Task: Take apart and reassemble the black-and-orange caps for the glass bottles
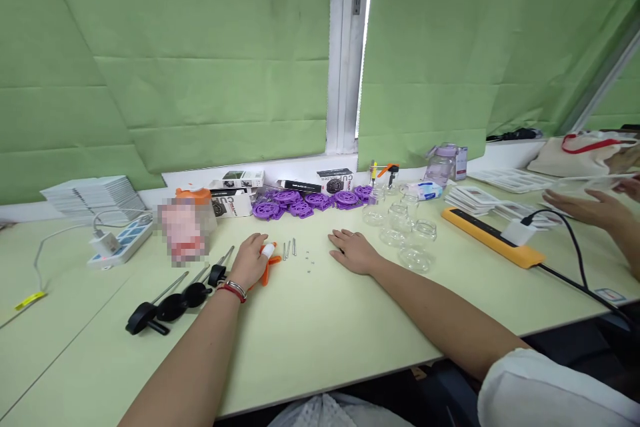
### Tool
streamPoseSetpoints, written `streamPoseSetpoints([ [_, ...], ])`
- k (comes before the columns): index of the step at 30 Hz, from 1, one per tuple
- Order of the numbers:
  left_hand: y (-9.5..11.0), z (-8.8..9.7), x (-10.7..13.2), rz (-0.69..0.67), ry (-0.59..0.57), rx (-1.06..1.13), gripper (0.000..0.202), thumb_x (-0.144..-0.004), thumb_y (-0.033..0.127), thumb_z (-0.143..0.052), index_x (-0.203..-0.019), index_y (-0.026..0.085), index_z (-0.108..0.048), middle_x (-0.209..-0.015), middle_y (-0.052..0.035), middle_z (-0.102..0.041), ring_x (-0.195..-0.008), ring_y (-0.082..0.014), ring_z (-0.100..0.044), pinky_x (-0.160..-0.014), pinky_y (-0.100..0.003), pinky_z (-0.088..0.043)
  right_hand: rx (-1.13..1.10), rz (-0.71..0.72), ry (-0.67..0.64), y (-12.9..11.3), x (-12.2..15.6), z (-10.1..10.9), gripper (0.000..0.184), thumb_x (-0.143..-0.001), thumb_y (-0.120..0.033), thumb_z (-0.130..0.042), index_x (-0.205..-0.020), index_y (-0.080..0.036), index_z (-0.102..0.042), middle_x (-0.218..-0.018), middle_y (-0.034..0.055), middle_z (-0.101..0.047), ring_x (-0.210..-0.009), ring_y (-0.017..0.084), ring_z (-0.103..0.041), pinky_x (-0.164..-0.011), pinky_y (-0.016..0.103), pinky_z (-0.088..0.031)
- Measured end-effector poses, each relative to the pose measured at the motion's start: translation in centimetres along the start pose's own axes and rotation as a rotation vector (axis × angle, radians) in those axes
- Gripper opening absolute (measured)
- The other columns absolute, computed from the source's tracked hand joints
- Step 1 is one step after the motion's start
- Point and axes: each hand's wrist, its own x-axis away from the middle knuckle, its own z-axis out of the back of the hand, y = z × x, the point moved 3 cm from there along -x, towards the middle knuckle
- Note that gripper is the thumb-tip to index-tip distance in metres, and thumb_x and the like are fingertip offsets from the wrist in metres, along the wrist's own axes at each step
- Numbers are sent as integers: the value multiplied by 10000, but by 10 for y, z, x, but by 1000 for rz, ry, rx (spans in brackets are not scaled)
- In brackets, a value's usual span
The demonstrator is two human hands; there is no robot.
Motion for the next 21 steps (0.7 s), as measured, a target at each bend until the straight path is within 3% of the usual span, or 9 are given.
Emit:
streamPoseSetpoints([
  [5, -3, -11, 0, -47, -85, -127, 476, -877, 384, -398, -1291, 192, -535, -1424, -132, -420, -1332, -290, -337, -1083, -464, -271, 1, 9, 11, 1, 0, -2, 613, -923, -506, -226, -1444, -195, -316, -1506, 96, -294, -1353, 318, -285, -1044, 463, -251],
  [9, 0, -19, 1, -73, -158, -137, 494, -877, 424, -406, -1309, 216, -523, -1433, -121, -417, -1339, -280, -335, -1082, -471, -271, 7, 3, 8, 2, -1, -4, 640, -918, -533, -214, -1457, -194, -285, -1516, 96, -269, -1368, 311, -260, -1059, 463, -238],
  [13, 4, -23, 1, -98, -200, -150, 482, -876, 419, -397, -1291, 224, -543, -1395, -114, -467, -1312, -261, -382, -1076, -447, -293, 48, -6, 88, -3, 4, 3, 662, -914, -550, -216, -1459, -179, -283, -1522, 94, -251, -1402, 311, -167, -1115, 499, -91],
  [16, 5, -24, -1, -120, -198, -146, 416, -867, 377, -410, -1212, 247, -602, -1357, -80, -514, -1292, -249, -410, -1066, -431, -315, 64, 84, 173, -24, 10, 8, 652, -930, -516, -196, -1440, -132, -327, -1514, 102, -269, -1416, 288, -119, -1140, 470, 7],
  [21, 5, -25, -1, -116, -195, -153, 384, -852, 305, -411, -1164, 256, -631, -1368, -62, -508, -1297, -242, -409, -1063, -428, -325, -101, 205, 108, -78, 6, -6, 675, -943, -493, -157, -1452, -65, -269, -1528, 132, -211, -1418, 245, -140, -1151, 391, -117],
])
